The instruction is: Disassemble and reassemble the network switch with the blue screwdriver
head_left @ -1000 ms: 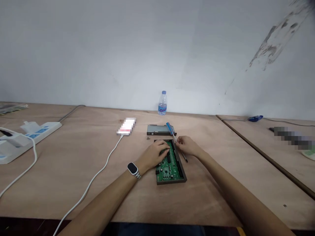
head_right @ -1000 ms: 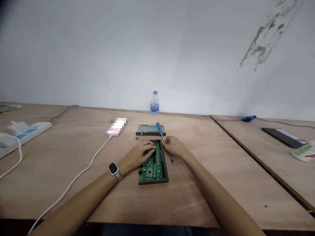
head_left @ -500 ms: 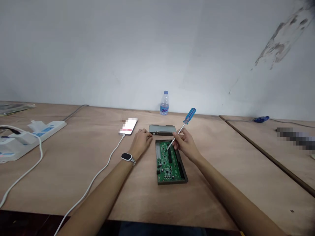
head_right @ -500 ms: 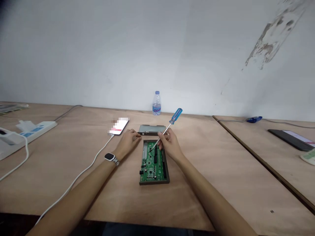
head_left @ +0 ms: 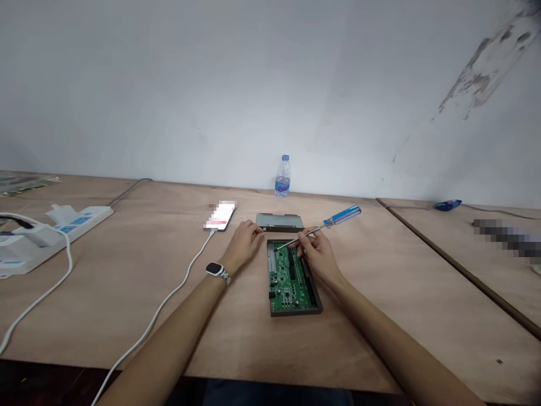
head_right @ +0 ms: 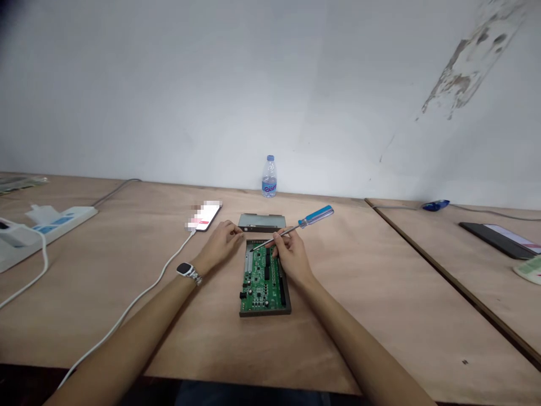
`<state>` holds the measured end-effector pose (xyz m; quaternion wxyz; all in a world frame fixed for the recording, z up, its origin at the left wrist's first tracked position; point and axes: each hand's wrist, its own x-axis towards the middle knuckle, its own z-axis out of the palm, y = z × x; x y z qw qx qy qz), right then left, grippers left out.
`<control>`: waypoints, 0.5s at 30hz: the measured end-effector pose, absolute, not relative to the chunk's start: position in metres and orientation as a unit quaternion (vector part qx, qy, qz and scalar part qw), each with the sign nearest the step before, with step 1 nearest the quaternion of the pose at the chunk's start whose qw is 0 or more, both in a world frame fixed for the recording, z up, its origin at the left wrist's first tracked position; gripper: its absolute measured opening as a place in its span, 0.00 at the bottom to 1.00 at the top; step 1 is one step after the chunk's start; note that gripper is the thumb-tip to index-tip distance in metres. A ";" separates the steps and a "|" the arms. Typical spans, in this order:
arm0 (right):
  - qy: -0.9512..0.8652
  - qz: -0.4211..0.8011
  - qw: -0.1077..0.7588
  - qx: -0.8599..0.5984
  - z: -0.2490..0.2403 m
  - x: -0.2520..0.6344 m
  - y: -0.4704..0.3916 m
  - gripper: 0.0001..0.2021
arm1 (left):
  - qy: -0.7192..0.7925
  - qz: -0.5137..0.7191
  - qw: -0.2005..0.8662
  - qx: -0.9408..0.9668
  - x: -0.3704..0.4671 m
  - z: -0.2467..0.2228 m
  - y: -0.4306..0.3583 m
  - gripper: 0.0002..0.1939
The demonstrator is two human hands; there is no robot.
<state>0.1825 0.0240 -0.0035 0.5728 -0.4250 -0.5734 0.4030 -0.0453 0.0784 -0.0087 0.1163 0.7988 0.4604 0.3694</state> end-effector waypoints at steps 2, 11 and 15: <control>-0.572 0.392 0.571 -0.439 -0.004 0.183 0.023 0.19 | 0.435 0.391 0.199 0.786 -0.044 -0.008 0.074 0.11; -0.568 0.356 0.577 -0.467 -0.004 0.180 0.019 0.21 | 0.391 0.365 0.365 0.762 -0.040 -0.012 0.066 0.18; -0.579 0.353 0.570 -0.463 -0.004 0.180 0.018 0.20 | 0.386 0.361 0.380 0.759 -0.038 -0.008 0.063 0.19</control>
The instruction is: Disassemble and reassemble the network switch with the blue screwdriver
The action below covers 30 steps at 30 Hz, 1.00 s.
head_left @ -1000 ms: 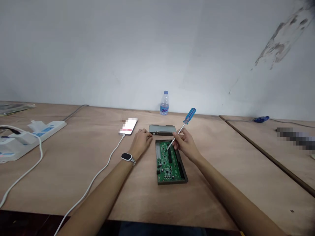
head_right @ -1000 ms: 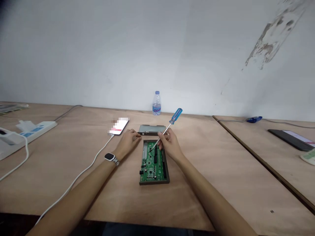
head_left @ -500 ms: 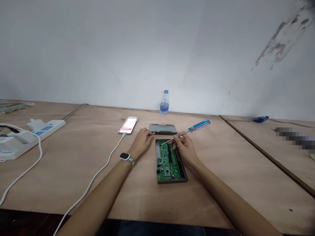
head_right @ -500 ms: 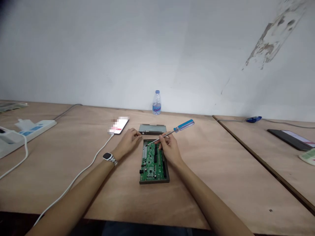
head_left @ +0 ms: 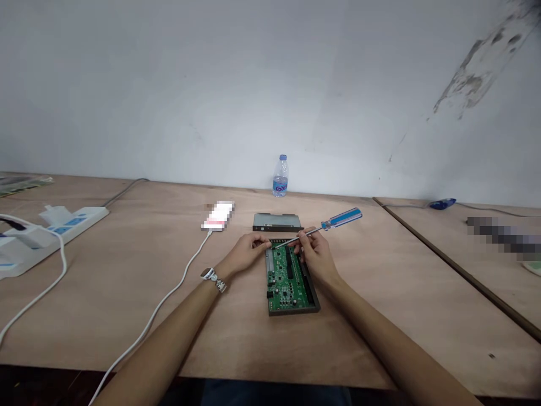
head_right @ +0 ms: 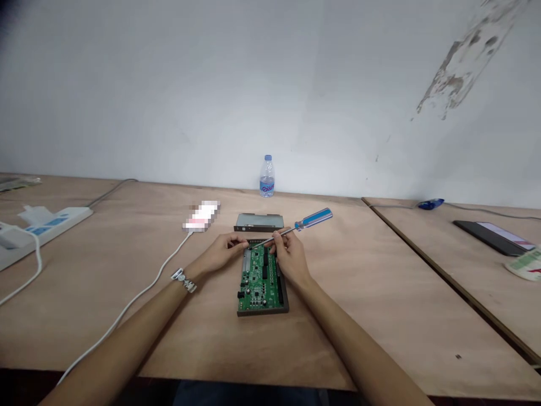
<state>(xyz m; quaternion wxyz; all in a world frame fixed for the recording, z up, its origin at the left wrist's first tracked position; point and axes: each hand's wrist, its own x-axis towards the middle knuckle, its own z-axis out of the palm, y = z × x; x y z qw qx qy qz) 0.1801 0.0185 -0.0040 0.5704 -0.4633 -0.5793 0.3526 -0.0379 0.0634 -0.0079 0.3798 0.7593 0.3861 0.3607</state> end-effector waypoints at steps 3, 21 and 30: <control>-0.576 0.356 0.573 -0.461 -0.004 0.181 0.019 0.19 | 0.391 0.358 0.376 0.760 -0.037 -0.008 0.063 0.18; -0.562 0.358 0.589 -0.457 -0.006 0.180 0.021 0.21 | 0.354 0.316 0.189 0.860 -0.044 0.007 0.056 0.09; -0.573 0.358 0.585 -0.448 -0.003 0.180 0.019 0.20 | 0.373 0.305 0.205 0.852 -0.040 0.005 0.055 0.10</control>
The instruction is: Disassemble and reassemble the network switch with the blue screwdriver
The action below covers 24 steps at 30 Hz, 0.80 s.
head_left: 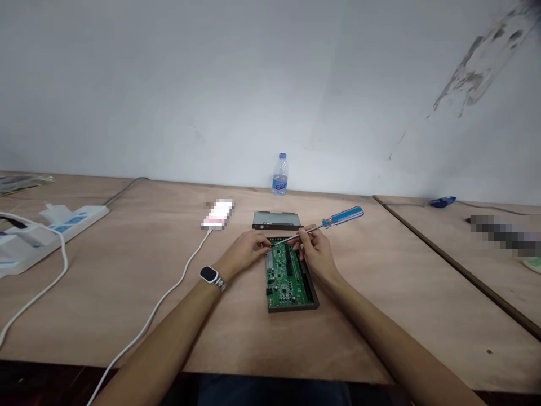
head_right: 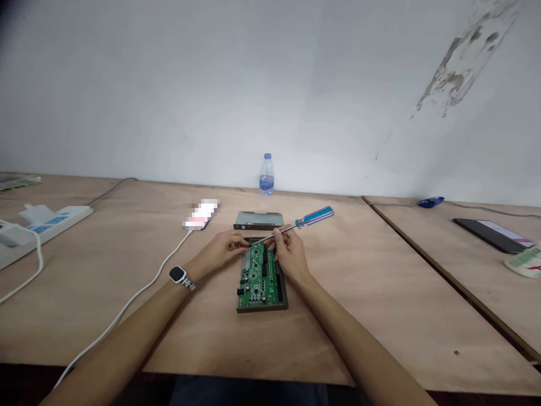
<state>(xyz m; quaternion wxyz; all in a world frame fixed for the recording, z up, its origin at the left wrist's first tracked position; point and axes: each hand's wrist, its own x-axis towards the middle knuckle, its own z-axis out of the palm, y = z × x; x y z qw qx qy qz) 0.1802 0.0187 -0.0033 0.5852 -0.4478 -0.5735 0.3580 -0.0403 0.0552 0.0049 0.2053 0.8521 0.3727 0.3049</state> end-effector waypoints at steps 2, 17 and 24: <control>-0.578 0.356 0.580 -0.450 -0.002 0.180 0.018 0.20 | 0.372 0.306 0.206 0.852 -0.040 0.005 0.054 0.10; -0.610 0.300 0.559 -0.475 0.013 0.177 0.014 0.20 | 0.362 0.304 0.159 0.867 -0.030 0.005 0.051 0.07; -0.685 0.233 0.499 -0.477 0.035 0.176 0.034 0.18 | 0.385 0.286 0.165 0.862 -0.023 0.013 0.058 0.06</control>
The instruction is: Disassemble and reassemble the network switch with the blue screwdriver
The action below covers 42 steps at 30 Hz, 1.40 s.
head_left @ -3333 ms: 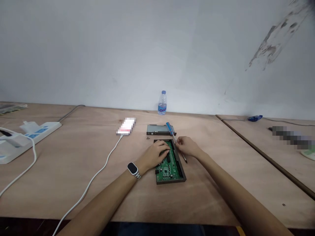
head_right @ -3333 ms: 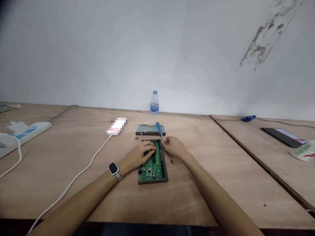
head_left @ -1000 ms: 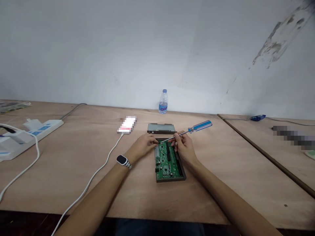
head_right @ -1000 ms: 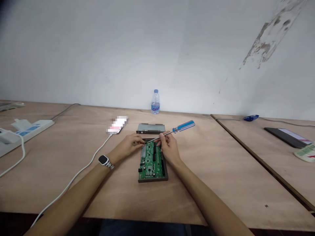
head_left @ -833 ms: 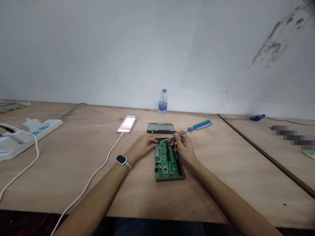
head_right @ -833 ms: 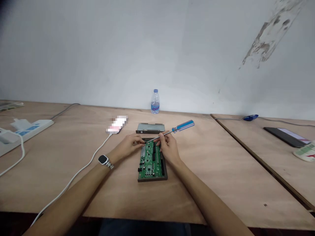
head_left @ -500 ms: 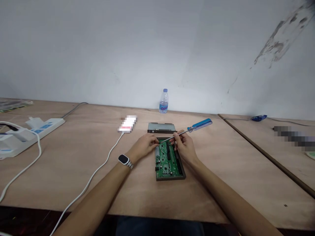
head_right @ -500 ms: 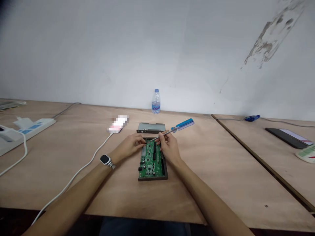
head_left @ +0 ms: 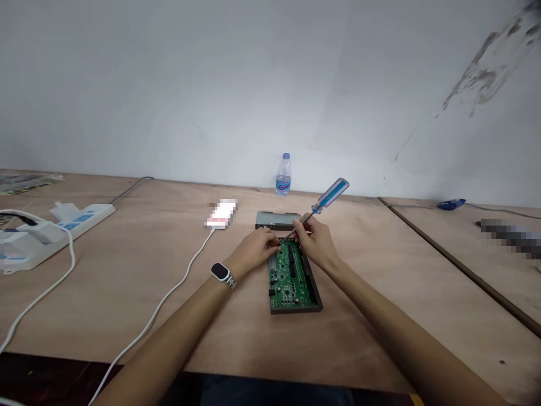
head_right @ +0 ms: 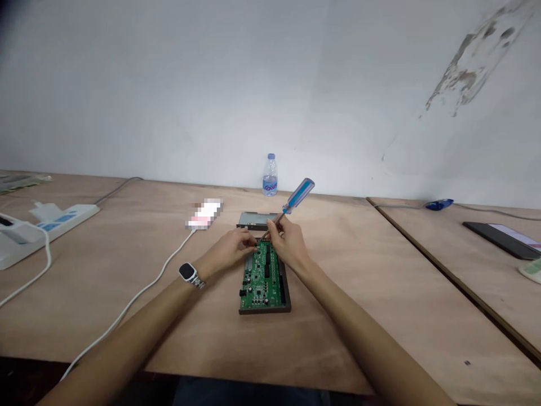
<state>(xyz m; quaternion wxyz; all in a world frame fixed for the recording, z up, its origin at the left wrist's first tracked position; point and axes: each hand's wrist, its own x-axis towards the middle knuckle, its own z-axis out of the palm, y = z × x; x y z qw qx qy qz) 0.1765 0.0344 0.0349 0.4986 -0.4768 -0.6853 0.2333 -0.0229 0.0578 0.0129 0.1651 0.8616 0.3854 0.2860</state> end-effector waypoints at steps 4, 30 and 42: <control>-0.741 0.153 0.454 -0.470 0.048 0.171 0.055 0.17 | 0.376 0.330 0.211 0.840 -0.016 0.031 0.067 0.12; -0.785 0.064 0.389 -0.478 0.046 0.146 0.070 0.13 | 0.366 0.443 0.256 0.778 -0.018 0.003 0.081 0.07; -0.796 0.115 0.389 -0.450 0.052 0.159 0.074 0.12 | 0.366 0.441 0.252 0.780 -0.013 0.002 0.077 0.09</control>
